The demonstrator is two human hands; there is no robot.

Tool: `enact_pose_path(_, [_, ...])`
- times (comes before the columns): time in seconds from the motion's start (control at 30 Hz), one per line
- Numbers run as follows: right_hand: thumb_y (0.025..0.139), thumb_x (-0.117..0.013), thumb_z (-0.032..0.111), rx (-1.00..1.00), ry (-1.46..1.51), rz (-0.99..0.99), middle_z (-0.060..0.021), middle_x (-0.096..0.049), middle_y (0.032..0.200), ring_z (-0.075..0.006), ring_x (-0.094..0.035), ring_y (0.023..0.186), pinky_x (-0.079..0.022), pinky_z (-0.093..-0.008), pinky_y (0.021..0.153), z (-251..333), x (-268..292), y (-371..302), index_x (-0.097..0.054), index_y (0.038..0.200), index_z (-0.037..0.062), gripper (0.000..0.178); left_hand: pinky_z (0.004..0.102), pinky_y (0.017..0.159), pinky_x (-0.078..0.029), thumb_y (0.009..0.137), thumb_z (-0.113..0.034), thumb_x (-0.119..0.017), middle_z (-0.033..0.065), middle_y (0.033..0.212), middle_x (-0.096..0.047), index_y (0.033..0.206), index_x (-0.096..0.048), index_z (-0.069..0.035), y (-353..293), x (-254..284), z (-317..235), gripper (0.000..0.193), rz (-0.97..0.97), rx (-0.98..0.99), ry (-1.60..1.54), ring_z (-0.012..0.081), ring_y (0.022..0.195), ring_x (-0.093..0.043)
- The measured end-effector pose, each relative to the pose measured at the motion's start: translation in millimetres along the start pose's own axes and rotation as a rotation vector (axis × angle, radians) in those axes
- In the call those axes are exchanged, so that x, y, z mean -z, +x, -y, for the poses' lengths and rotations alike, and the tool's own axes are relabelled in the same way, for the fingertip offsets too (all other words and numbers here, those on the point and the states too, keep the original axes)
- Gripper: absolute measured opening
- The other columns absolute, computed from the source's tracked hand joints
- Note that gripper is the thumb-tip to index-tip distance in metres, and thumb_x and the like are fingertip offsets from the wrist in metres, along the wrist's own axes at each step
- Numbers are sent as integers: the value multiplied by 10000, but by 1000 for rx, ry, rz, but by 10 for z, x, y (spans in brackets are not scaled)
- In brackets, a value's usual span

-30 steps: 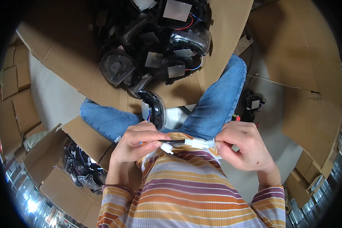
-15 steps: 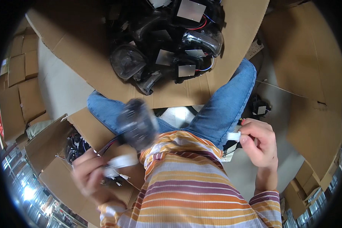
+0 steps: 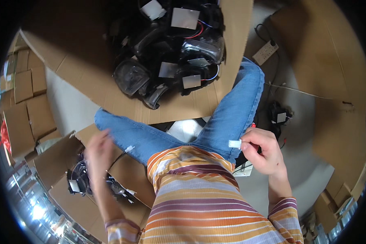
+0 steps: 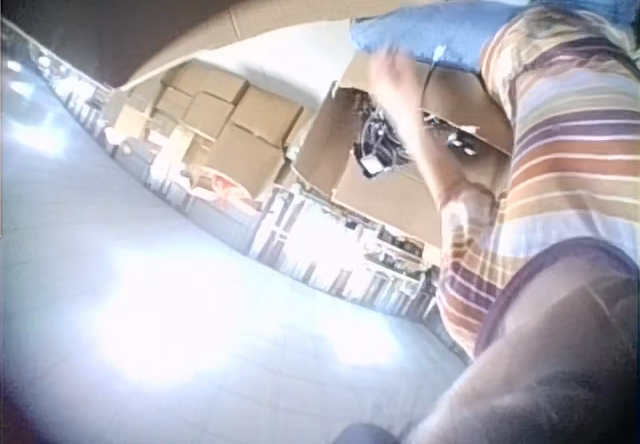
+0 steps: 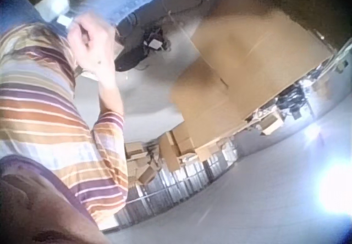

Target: The person organizes and sorts fan housing components and wiring harnesses by hand, taking them from large cardboard boxes.

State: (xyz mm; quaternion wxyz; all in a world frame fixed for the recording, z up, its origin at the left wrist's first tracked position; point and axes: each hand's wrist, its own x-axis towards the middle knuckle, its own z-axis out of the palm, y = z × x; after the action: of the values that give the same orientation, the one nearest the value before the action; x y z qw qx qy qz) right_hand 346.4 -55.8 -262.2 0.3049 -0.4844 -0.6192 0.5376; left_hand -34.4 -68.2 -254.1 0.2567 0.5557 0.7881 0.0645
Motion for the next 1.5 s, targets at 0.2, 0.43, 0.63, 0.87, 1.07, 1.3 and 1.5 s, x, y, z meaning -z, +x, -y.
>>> enact_pose_path(0.2, [704,-542,25,-36,36,-57,-66,-459,551,-168,-433,469,-317,-272,432,-86,151,-168,-536,696,-4,31,362,733,-463,760,-113,-499,146,986,-557,1004,-543,-38,1199,-2250,-1213,259,291,-808,64,302,854,-559])
enact_pose_path(0.43, [701,-550,19,-168,132,-48,-70,-486,566,-194,-476,495,-360,-291,450,-161,198,-106,-533,693,4,24,393,828,-434,753,-66,-429,205,1133,-484,1023,-502,22,1549,-3226,-1474,293,627,-438,315,326,999,-524])
enact_pose_path(0.63, [698,-547,21,-152,137,-11,-76,-495,578,-213,-479,495,-368,-302,451,-180,209,-13,-530,704,4,25,379,740,-451,727,-105,-513,151,972,-568,902,-580,-30,1504,-2671,-1437,202,708,-582,467,315,882,-560])
enact_pose_path(0.87, [695,-544,32,-84,51,59,-78,-498,583,-216,-498,513,-378,-308,455,2,74,133,-534,696,10,24,354,825,-385,714,-69,-570,135,956,-550,820,-550,8,1005,-1298,-1111,133,350,-760,-306,284,929,-494])
enact_pose_path(1.07, [699,-543,36,-57,-13,157,-79,-502,585,-215,-498,515,-378,-309,454,229,-116,140,-540,686,10,29,222,641,-407,885,-82,-400,31,736,-516,895,-511,12,430,-938,-1095,146,556,-305,-968,100,675,-486])
enact_pose_path(1.3, [704,-544,42,-49,-35,188,-84,-506,587,-217,-504,517,-381,-311,456,327,-348,145,-553,705,5,37,181,559,-356,910,-126,-363,-10,667,-445,1111,-470,36,293,-757,-1033,279,677,-143,-1103,60,608,-404])
enact_pose_path(1.5, [708,-546,46,-56,-63,198,-90,-510,588,-221,-510,514,-384,-311,458,352,-383,172,-552,713,-3,49,183,541,-347,890,-117,-402,7,652,-477,1090,-485,70,233,-681,-963,286,967,-166,-1216,57,587,-415])
